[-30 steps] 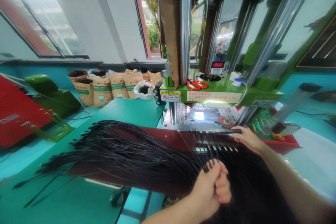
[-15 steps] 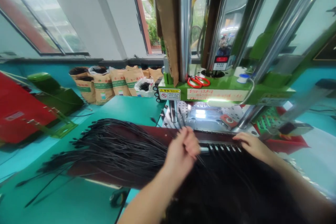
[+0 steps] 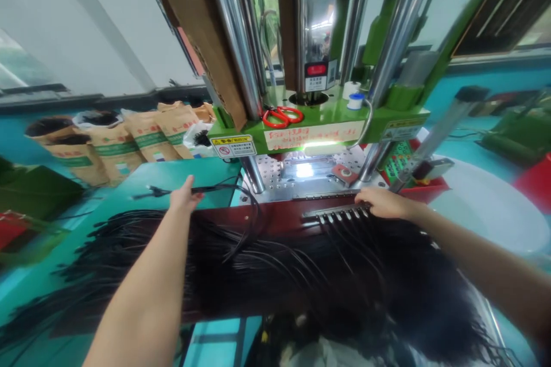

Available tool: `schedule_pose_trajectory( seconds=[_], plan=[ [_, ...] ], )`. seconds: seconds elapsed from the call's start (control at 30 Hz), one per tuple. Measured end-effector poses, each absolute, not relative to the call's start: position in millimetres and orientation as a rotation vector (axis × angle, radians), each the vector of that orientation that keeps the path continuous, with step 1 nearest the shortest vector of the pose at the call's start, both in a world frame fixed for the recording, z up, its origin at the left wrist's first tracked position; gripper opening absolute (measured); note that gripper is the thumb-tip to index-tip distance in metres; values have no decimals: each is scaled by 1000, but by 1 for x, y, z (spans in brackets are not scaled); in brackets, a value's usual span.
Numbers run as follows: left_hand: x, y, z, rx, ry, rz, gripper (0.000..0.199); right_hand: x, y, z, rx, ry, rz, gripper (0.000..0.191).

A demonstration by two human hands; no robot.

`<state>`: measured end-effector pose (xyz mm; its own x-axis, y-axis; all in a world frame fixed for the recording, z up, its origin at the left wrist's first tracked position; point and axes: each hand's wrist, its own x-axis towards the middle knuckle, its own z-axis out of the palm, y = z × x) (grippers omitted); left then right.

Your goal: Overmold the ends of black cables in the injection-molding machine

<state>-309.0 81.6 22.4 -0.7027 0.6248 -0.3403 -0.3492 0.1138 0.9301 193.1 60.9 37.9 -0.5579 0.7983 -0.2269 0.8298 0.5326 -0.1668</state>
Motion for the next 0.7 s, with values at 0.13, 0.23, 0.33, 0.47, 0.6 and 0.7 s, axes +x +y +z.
schedule_pose_trajectory(
  seconds=[0.13,0.23,0.33,0.47,0.6,0.7],
  plan=[
    [-294,81,14,380,1792,1487,18,181,66,65,1511,2479,-391,30],
    [-254,67,28,547,1677,1545,9,173,70,77,1611,2431,-374,31],
    [-186,27,40,856,1316,1258,16,170,76,84,1719,2440,-338,31],
    [-91,-27,33,1048,893,696,37,168,85,92,1875,2497,-315,29],
    [-28,-29,20,850,798,739,47,161,103,98,2049,2588,-419,27],
    [0,-9,17,749,634,691,44,153,123,91,2109,2620,-427,31]
  ],
)
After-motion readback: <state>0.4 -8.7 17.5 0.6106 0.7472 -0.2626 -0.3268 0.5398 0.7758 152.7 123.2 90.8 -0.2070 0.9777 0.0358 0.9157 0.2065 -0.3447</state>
